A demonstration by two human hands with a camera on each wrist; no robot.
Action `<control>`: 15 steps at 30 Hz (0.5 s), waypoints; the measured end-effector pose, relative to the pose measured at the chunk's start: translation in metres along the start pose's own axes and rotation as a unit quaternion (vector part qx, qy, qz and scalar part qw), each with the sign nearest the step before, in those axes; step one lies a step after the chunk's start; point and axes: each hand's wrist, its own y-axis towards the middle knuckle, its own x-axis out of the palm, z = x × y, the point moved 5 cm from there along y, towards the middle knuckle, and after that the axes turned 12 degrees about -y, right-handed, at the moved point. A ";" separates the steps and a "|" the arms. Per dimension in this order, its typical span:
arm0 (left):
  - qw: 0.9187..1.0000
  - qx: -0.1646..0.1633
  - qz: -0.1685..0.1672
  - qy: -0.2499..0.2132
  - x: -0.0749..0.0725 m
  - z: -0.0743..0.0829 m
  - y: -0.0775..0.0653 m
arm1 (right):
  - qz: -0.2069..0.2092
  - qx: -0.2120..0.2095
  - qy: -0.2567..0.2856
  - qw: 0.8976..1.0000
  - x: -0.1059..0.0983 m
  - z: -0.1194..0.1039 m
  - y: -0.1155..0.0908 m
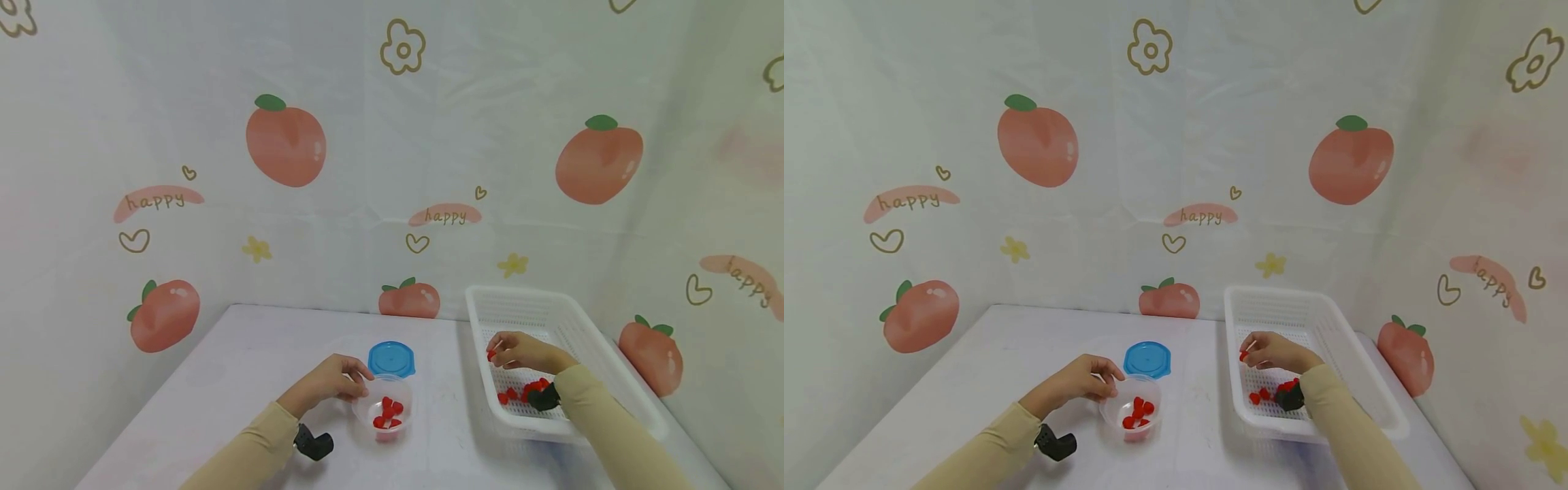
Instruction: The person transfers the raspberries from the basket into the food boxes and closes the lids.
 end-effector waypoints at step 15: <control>1.000 -0.007 0.009 0.007 0.001 -0.001 0.002 | 0.142 -0.108 0.097 0.979 -0.027 -0.043 -0.018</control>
